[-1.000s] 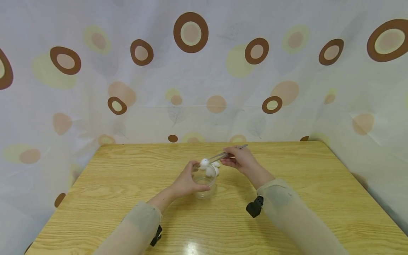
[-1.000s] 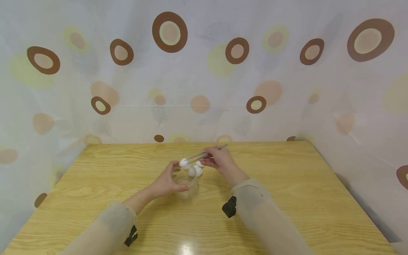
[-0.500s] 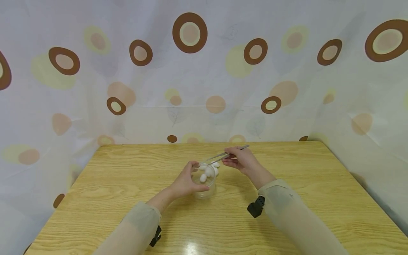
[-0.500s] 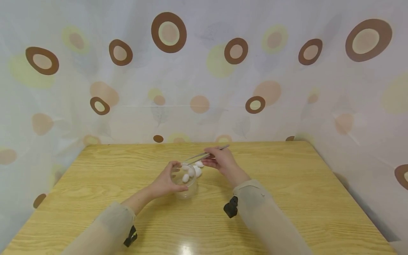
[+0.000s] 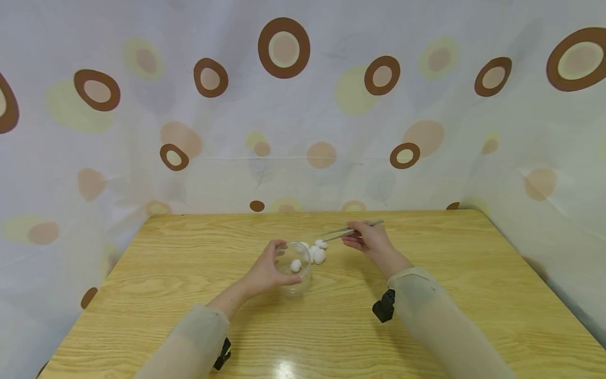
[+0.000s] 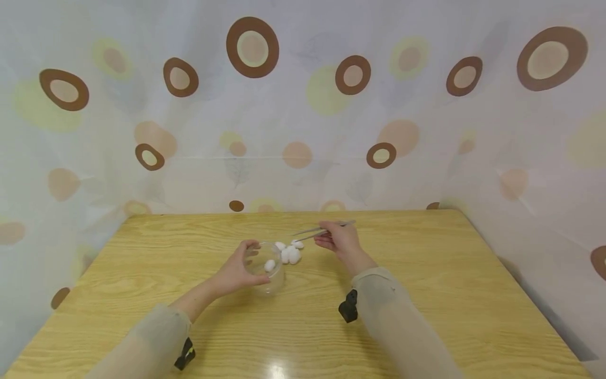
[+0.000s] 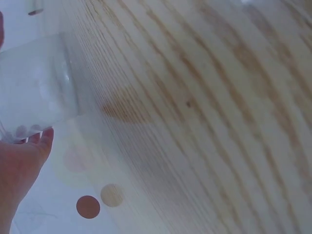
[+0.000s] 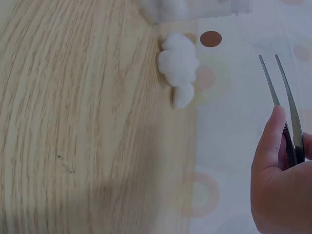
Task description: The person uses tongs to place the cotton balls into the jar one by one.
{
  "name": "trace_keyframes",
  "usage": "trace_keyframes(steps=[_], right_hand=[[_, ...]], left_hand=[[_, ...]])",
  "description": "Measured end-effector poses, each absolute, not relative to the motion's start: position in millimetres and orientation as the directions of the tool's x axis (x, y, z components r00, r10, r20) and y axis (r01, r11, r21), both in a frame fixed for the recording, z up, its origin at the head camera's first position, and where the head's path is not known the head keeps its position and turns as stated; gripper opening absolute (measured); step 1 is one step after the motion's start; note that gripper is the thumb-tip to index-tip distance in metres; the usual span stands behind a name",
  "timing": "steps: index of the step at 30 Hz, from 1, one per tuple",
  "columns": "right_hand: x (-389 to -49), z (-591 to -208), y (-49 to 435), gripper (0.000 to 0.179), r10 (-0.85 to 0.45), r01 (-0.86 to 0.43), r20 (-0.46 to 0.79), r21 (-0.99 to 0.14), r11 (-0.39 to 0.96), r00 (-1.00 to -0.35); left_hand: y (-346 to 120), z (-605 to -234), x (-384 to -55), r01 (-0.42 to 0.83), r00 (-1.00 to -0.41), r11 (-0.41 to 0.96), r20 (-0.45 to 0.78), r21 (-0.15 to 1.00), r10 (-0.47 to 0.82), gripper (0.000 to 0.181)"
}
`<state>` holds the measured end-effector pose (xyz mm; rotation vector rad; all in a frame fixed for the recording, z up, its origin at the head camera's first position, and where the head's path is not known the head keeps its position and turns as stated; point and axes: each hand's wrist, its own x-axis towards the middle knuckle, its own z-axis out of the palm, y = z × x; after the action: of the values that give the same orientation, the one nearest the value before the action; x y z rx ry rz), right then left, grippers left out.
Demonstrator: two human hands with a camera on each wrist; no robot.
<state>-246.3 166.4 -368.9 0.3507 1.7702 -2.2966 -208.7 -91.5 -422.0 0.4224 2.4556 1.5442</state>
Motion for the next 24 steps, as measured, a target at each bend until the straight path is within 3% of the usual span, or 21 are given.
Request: trace_keyframes(steps=[11, 15, 20, 24], right_hand=[[-262, -391, 166, 0.014, 0.185, 0.323, -0.355, -0.929, -0.183, -0.916], [-269, -401, 166, 0.02, 0.219, 0.349, -0.379, -0.922, -0.166, -0.899], [-276, -411, 163, 0.041, 0.235, 0.382, -0.41, -0.911, -0.158, -0.881], [-281, -415, 159, 0.044, 0.245, 0.381, -0.41, -0.911, -0.158, -0.879]], left_hand=[[-93, -423, -210, 0.137, -0.933, 0.378, -0.009, 0.916, 0.36, 0.09], [-93, -423, -211, 0.127, -0.932, 0.37, -0.017, 0.92, 0.362, 0.09], [-93, -423, -210, 0.117, -0.932, 0.376, -0.029, 0.919, 0.362, 0.09], [-95, -423, -210, 0.12, -0.931, 0.386, -0.031, 0.915, 0.363, 0.091]])
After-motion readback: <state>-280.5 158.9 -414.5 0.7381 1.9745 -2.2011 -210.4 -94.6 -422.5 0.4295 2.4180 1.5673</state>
